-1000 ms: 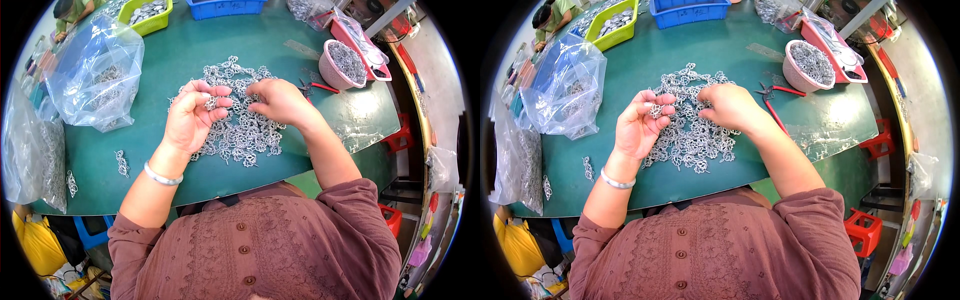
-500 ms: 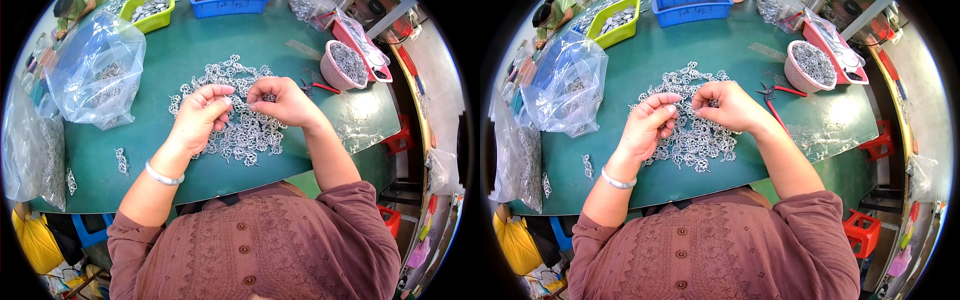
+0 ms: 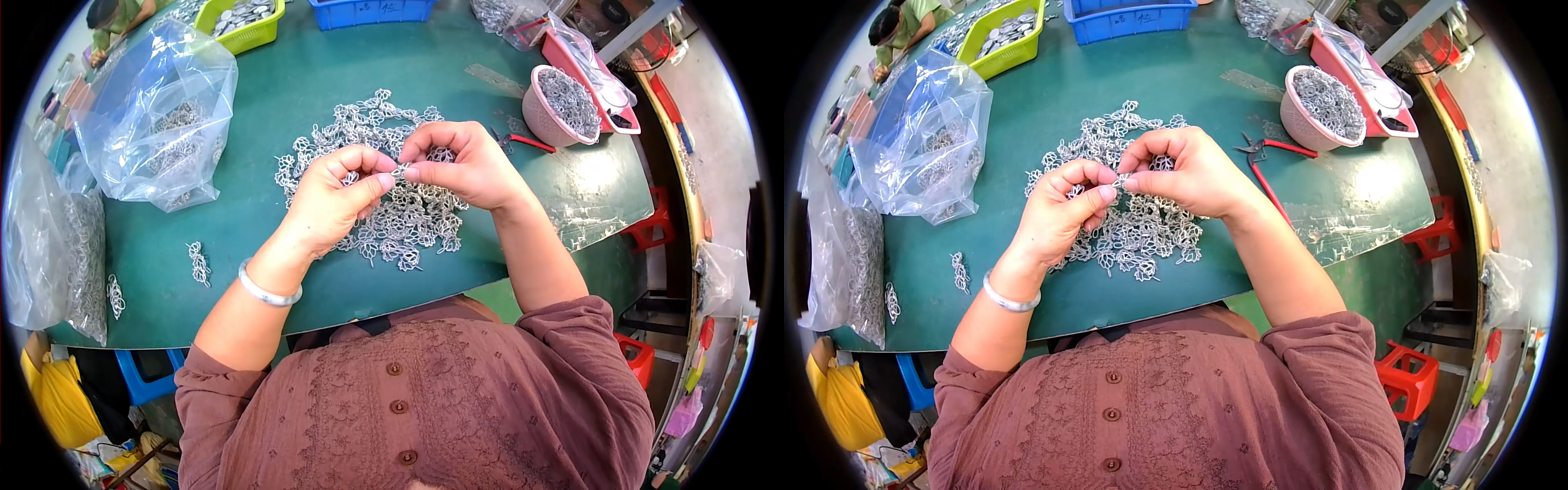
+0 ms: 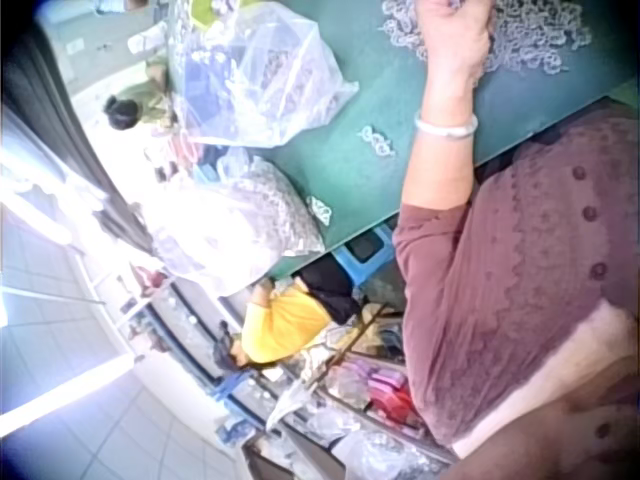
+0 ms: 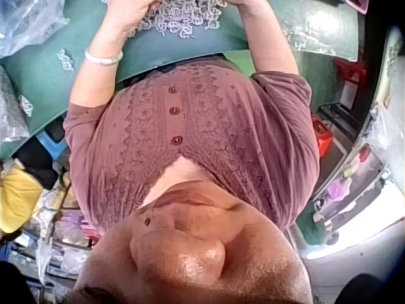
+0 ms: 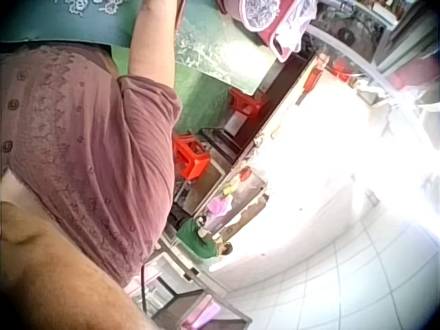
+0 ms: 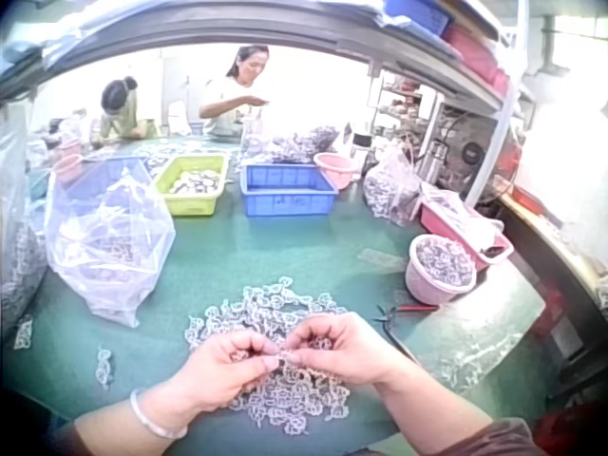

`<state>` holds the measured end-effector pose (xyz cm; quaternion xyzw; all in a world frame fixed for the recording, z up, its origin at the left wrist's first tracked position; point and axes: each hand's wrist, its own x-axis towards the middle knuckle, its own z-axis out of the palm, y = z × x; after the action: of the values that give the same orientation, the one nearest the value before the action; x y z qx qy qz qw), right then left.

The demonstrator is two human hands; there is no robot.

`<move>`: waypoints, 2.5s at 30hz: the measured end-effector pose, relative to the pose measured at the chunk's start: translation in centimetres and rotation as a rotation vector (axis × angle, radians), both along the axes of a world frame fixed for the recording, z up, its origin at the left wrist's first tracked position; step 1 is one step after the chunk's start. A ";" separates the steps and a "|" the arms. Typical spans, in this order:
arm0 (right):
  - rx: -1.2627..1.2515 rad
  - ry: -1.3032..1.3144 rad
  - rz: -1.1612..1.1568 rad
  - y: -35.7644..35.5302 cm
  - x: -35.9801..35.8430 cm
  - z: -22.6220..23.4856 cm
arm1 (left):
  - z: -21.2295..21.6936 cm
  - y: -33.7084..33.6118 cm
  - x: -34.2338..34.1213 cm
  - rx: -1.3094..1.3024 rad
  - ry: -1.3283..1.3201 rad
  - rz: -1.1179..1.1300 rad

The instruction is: The person assembles small metal decorative links by hand, picking up individual pieces from a large pile and interlocking them together.

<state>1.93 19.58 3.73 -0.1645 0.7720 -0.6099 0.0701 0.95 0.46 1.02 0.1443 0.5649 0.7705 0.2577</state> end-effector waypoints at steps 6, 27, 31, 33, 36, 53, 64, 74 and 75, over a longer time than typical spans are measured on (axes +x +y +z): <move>-0.063 -0.054 -0.004 0.0 0.0 0.0 | -0.2 0.0 0.1 0.009 0.030 0.010; 1.184 0.453 -0.113 -1.1 -2.2 -1.4 | -1.3 -1.4 -1.8 0.418 -0.360 0.100; 1.107 0.485 -0.141 -0.8 -2.2 -1.5 | -0.3 -1.0 -1.5 0.357 -0.381 0.143; 0.920 0.456 -0.150 -0.2 -2.3 -1.7 | -0.2 -0.9 -1.4 0.349 -0.383 0.132; 0.487 0.200 -0.092 0.5 -2.4 -1.7 | 0.1 -0.8 -1.2 0.250 -0.341 0.178; -0.048 -0.145 0.011 -0.6 -0.9 -1.0 | 0.2 -0.2 -0.1 0.104 -0.110 0.083; -0.180 -0.332 0.042 -0.8 -0.6 -0.8 | 0.1 -0.3 0.0 0.134 -0.158 0.054; -0.809 -0.431 0.067 -0.1 -1.1 -1.4 | 0.0 -0.6 -0.8 0.190 -0.187 0.151; -0.991 -0.428 0.067 0.2 -1.4 -1.3 | 0.1 -0.7 -0.9 0.190 -0.187 0.152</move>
<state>0.58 19.77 2.43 -0.0746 0.3545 -0.9184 0.1593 0.02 -0.23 1.08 0.0526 0.4720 0.8479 0.2354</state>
